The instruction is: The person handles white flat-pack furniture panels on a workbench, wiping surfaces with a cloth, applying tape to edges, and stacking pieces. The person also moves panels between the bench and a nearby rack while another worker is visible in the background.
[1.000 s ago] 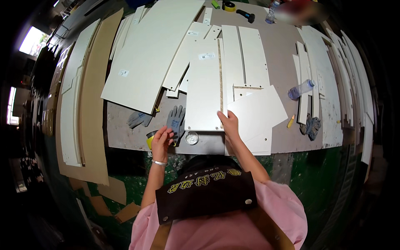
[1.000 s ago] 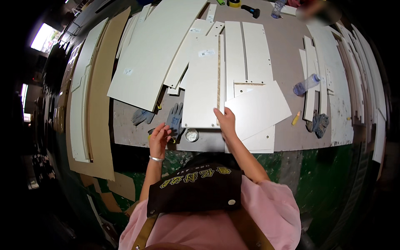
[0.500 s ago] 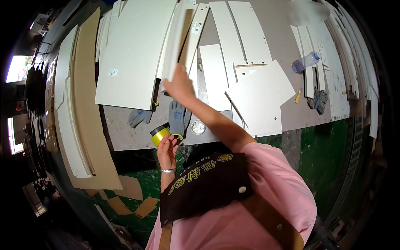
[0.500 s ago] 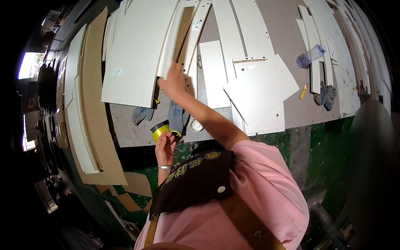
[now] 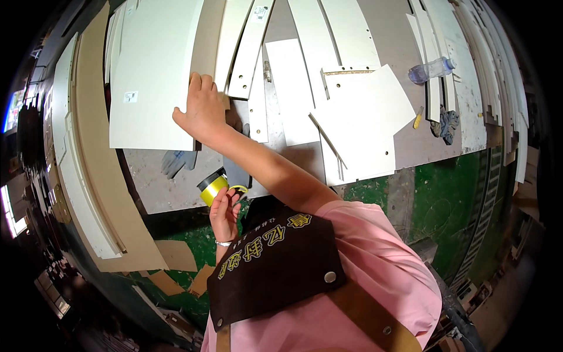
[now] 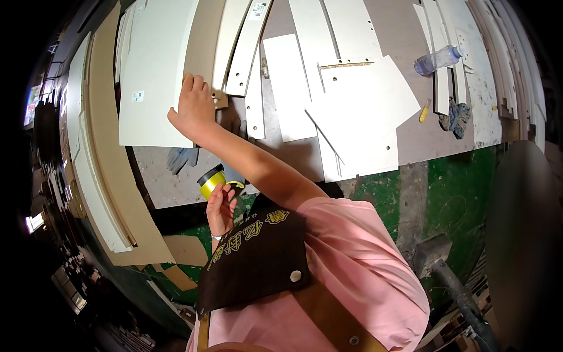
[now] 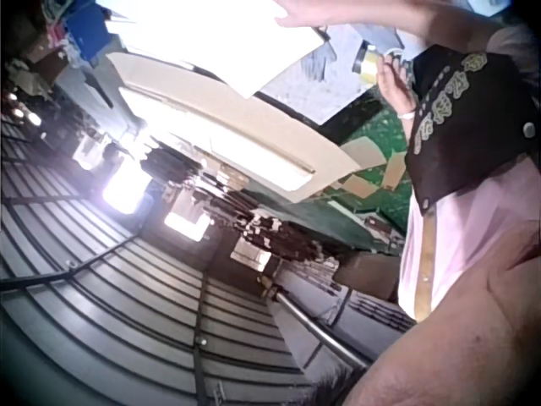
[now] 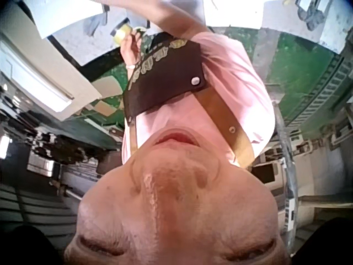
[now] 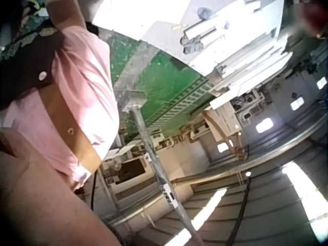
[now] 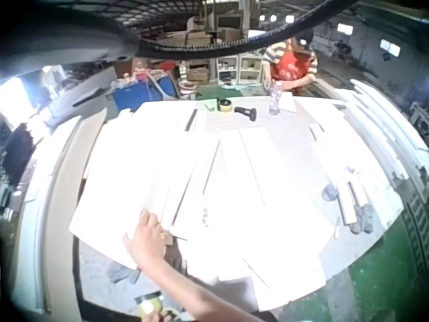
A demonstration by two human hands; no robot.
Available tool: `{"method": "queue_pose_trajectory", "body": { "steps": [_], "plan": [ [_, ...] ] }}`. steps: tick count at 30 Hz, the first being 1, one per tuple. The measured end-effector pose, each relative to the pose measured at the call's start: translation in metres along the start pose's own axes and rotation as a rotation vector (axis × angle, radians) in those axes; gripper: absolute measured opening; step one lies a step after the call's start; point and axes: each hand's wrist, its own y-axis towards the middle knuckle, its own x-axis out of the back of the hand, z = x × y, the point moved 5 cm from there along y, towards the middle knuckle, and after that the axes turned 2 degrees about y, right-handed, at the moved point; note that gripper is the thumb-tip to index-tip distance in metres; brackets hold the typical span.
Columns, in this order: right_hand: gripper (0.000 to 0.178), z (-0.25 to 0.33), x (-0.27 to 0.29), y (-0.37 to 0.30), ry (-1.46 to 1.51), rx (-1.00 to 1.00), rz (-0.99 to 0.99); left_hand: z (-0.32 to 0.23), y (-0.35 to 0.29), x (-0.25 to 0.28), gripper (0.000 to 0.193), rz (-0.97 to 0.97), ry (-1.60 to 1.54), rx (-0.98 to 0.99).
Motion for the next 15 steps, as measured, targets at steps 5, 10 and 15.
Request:
{"method": "queue_pose_trajectory", "body": {
  "steps": [5,10,15],
  "plan": [
    [0.058,-0.001,0.0,0.002,0.015,0.027,-0.045,-0.008,0.003,-0.016,0.031,0.04,0.019,0.019],
    [0.062,-0.015,0.015,-0.005,0.023,0.018,-0.031,0.0,0.007,-0.018,0.031,0.077,0.051,0.027],
    [0.052,-0.037,0.04,-0.012,0.088,-0.057,0.05,0.007,0.006,-0.023,0.033,0.056,0.037,0.018]
  ]
}}
